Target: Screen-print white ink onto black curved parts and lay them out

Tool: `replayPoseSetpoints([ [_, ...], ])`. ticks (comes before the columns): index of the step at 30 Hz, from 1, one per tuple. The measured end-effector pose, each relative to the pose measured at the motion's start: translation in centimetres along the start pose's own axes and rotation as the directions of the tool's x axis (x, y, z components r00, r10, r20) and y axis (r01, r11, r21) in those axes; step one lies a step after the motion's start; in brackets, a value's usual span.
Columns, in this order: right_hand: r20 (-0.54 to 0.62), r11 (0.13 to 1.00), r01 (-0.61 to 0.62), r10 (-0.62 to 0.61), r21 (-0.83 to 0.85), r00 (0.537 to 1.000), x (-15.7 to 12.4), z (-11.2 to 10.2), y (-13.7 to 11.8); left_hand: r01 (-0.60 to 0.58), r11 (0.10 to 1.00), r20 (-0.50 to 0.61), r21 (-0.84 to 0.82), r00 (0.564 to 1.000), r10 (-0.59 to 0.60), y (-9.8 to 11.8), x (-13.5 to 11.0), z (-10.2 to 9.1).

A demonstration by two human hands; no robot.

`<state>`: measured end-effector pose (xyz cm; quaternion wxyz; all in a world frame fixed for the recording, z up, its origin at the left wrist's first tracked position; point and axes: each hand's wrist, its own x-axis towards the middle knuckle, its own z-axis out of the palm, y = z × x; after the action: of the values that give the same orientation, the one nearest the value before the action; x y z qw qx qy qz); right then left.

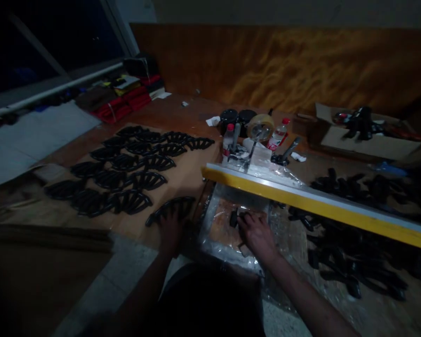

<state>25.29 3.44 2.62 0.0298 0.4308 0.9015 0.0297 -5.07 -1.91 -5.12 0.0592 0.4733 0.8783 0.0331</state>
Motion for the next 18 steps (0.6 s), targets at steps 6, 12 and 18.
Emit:
replayPoseSetpoints([
  [6, -0.028, 0.882, 0.022, -0.010, 0.470, 1.000, 3.4, -0.8, -3.4, -0.055, 0.993, 0.069, -0.103, 0.996, 0.063, -1.2, 1.0, -1.1],
  [12, -0.006, 0.481, 0.060, -0.114, 0.875, 0.993, 8.5, -1.2, -9.3, 0.070, 0.750, 0.058, -0.658, 0.997, -0.042, -3.3, 2.0, -4.8],
  [18, -0.178, 0.393, 0.227, -0.158, 0.891, 0.971, 13.6, -2.2, -13.8, 0.154, -0.121, 0.151, -0.981, 0.988, 0.033, -3.4, 4.4, -8.9],
])
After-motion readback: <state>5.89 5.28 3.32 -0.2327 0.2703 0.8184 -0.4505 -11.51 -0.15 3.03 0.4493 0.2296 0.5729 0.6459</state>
